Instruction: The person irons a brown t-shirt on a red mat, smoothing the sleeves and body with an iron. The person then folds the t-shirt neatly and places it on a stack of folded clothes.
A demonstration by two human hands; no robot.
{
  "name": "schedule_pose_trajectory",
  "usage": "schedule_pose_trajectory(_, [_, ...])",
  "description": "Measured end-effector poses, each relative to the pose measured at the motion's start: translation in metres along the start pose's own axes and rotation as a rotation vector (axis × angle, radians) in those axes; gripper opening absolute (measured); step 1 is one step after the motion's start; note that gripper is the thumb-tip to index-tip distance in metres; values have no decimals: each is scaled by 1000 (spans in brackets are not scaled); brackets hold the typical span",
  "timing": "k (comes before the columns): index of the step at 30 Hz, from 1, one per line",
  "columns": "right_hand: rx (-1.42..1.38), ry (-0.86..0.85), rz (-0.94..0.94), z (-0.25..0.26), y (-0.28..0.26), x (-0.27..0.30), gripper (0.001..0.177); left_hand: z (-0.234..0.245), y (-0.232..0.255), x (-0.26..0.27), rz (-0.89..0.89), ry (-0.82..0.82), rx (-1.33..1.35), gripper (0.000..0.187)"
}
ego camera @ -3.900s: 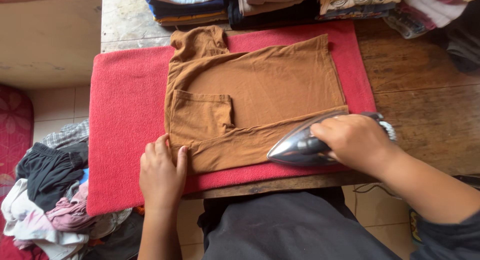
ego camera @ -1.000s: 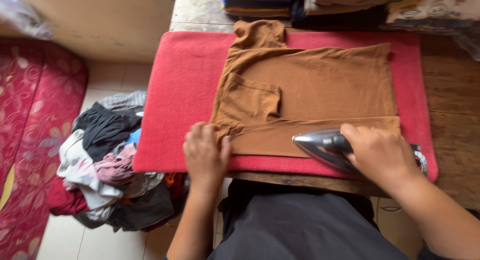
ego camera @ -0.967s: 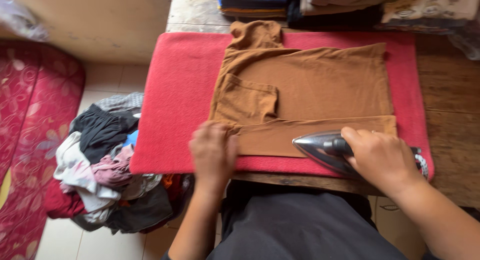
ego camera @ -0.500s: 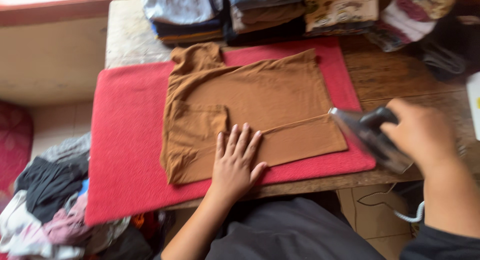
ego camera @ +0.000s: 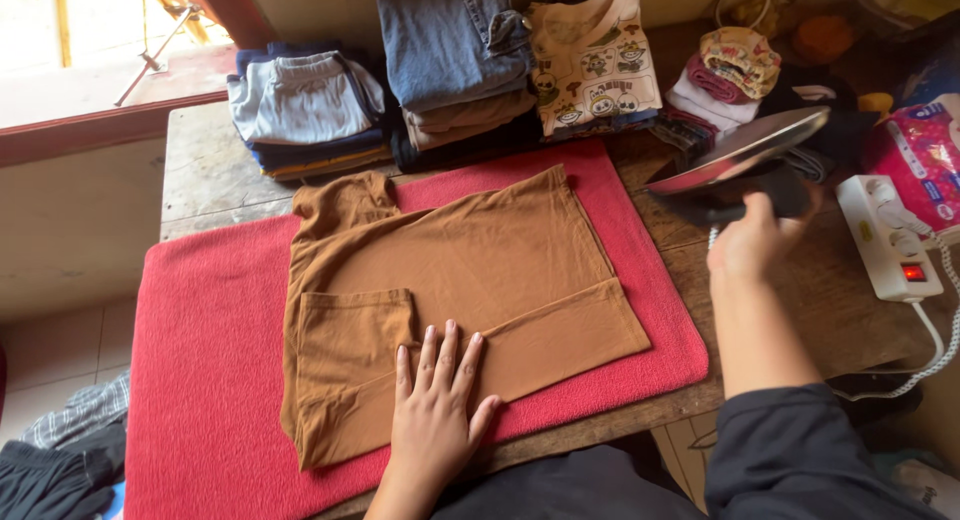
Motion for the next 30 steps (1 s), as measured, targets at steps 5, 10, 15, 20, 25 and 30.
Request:
schedule_pose_trajectory(5, [78,-3,-7,-9,6,3,51,2,0,-2,-4,3,3,75])
schedule_pose_trajectory(10, [257,-6,-51,-11,-6,9,50,4,-1,-1,-9,-15,35,74])
schedule_pose_trajectory(15, [644,29,434,-27,-65,54,57,23,-16,3,20,-51,317,69])
schedule_pose_trajectory(20, [773,-906,595,-117,-99,85,18,47,-89,-22,63,183,279,43])
schedule_pose_trajectory(25, [915,-1214,477,-201,-35,72,25,52,-206,-107,413,242,139,22])
schedule_pose_trajectory(30, [1215,-1145,687,-215,1,71,48,52,-247,-141,928,-198,49,70])
Point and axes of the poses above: each hand's wrist, its own x-axis away from the middle knuckle, its own z-axis out of the back of the hand, y = z × x, the point moved 2 cm from there along -x, towards the middle knuckle, and after that the axes turned 6 degrees about -y, right-handed, at the moved point
